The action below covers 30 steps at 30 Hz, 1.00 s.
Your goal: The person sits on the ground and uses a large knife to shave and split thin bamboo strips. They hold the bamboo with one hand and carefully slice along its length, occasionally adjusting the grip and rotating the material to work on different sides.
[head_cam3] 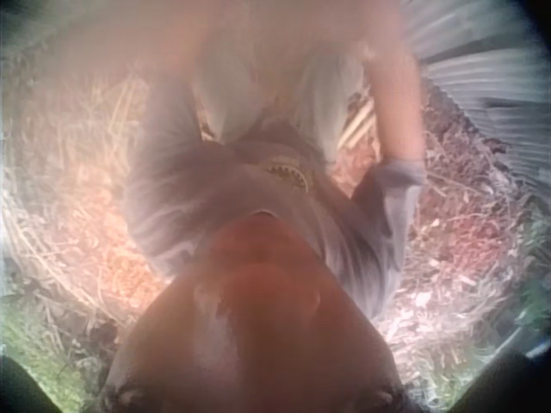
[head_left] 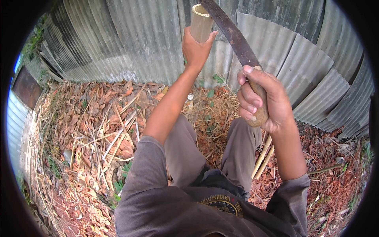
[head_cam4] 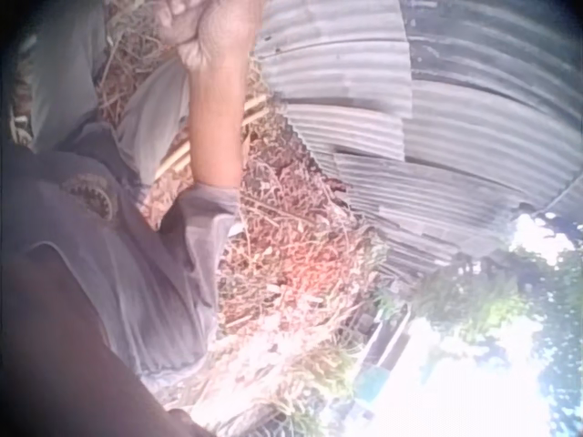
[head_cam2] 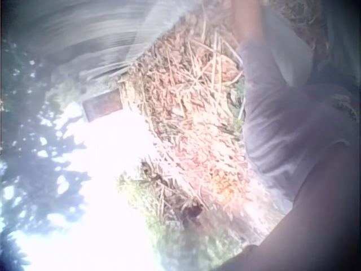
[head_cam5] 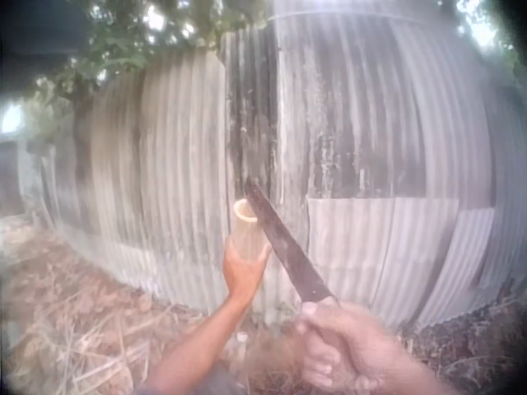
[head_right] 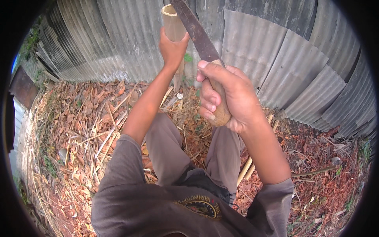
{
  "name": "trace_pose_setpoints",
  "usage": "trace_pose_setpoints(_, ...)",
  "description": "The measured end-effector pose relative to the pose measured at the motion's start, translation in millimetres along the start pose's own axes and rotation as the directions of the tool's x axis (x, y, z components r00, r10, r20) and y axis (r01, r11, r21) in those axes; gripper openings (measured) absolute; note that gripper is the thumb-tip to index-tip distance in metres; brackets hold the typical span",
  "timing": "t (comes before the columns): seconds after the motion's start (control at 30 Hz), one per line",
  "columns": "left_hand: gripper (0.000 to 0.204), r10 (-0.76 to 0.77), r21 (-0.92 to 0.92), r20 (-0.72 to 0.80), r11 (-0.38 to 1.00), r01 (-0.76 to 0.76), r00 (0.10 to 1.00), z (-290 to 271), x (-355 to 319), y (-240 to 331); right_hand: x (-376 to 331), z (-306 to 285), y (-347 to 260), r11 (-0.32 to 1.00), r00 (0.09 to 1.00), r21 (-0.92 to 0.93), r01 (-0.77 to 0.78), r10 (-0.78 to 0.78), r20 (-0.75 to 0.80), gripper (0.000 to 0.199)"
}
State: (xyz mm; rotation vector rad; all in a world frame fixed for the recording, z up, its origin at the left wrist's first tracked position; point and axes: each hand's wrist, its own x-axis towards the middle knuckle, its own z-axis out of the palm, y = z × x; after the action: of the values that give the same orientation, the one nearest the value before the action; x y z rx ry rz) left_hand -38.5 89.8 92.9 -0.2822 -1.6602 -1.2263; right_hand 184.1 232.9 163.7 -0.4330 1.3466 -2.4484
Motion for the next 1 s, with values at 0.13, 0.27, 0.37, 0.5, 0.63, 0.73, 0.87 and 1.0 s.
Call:
trace_pose_setpoints(0.13, 0.064, -0.004, -0.004, 0.022, 1.0, 0.004, 1.0, -2.2, -3.5, 3.7, -10.0, 19.2, -20.0, 0.989, 0.988, 0.006, 0.15, -0.15, -0.024, 0.024)
trace_pose_setpoints(0.27, 0.064, -0.02, -0.005, 0.03, 1.0, 0.02, 0.999, -0.4, -5.2, 7.5, -12.8, 25.7, -15.5, 0.548, 0.669, -0.562, 0.62, -0.744, 0.013, 0.027)
trace_pose_setpoints(0.37, 0.064, -0.001, -0.015, 0.039, 1.0, 0.002, 0.999, 1.1, -9.1, 8.9, -4.7, 19.2, -1.7, 0.435, 0.554, -0.546, 0.716, -0.83, 0.065, 0.024)
trace_pose_setpoints(0.5, 0.065, -0.009, 0.021, 0.049, 1.0, 0.008, 0.999, 4.7, -15.7, 8.9, 5.9, 0.0, 15.2, 0.708, 0.926, -0.704, -0.058, -0.226, -0.304, 0.024)
trace_pose_setpoints(0.63, 0.064, 0.04, 0.043, 0.03, 0.998, -0.041, 0.999, 10.5, -20.4, 8.5, 3.7, -18.3, 19.0, 0.773, 0.942, -0.635, -0.001, -0.213, -0.261, 0.029)
trace_pose_setpoints(0.73, 0.064, 0.039, 0.019, 0.038, 0.999, -0.04, 0.999, 12.4, -21.9, 7.6, 2.6, -23.3, 18.3, 0.812, 0.96, -0.582, 0.04, -0.193, -0.202, 0.026)
trace_pose_setpoints(0.87, 0.064, 0.013, 0.039, 0.059, 0.999, -0.015, 0.998, 10.9, -22.8, 5.7, 3.9, -22.2, 20.0, 0.952, 0.982, -0.303, -0.026, -0.032, -0.187, 0.027)
trace_pose_setpoints(1.0, 0.065, 0.05, 0.02, 0.042, 0.999, -0.051, 0.998, 9.8, -22.6, 3.7, 4.0, -24.9, 23.4, 0.989, 0.995, -0.151, -0.012, -0.003, -0.1, 0.027)
